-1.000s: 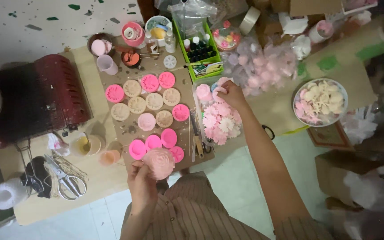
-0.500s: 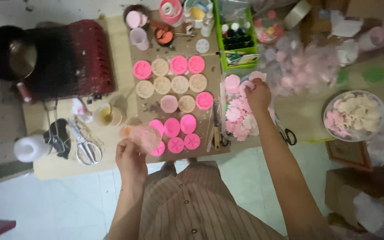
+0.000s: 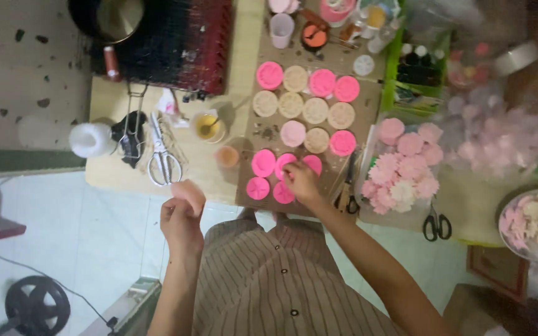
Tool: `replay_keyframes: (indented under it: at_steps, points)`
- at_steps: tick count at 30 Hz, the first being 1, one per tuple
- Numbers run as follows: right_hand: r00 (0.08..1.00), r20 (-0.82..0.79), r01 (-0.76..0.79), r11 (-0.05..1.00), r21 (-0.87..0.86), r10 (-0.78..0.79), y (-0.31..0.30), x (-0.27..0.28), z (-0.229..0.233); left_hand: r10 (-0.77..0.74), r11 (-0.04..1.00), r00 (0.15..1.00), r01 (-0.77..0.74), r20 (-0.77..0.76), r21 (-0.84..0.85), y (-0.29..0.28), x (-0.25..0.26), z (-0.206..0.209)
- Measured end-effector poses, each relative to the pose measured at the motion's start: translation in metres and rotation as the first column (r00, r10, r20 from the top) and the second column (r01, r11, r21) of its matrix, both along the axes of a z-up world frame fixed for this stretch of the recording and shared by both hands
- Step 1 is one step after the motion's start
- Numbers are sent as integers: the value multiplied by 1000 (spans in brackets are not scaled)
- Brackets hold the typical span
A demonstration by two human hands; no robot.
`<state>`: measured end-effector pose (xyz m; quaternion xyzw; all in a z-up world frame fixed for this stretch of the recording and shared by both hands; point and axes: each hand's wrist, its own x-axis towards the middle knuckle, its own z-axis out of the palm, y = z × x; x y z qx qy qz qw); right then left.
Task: Making decorative flower-shaped wax candles by unmolding and assembling wax petals and adding liquid fragrance.
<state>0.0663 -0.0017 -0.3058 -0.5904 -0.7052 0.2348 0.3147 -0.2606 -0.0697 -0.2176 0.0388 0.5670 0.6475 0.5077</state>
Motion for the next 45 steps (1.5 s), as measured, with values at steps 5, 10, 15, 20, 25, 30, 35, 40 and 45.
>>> replay_keyframes:
  at_steps: [5,10,15,20,25,30,35,40,45]
  points:
    - [990,-3,-138,974,-180,140,12,-93,-14,63,996,989,-72,-136,-59,6,6,68]
    - [979,185,7,886,-463,89,8,-158,-56,26,998,963,-41,-270,-51,16,16,90]
    - [995,92,74,945,-319,-47,-1,-187,-62,-76,996,945,89,-319,24,26,27,100]
    - [998,-58,-27,890,-455,0,-8,-200,-43,-195,959,937,244,-289,143,37,28,117]
    - [982,-189,-104,824,-557,-4,-18,-176,-5,-285,906,921,350,-267,238,66,41,146]
    - [824,-557,-209,862,-461,-98,-45,-75,26,-346,785,864,480,-365,393,89,63,187]
    - [599,-654,190,875,-445,-463,-30,-18,276,-404,751,838,532,-367,390,96,95,202]
    - [514,-792,367,919,-145,-330,-39,-47,341,-439,680,803,590,-403,436,93,127,225]
    - [642,-698,429,903,-18,-318,-26,-56,342,-483,642,724,675,-492,364,86,137,226]
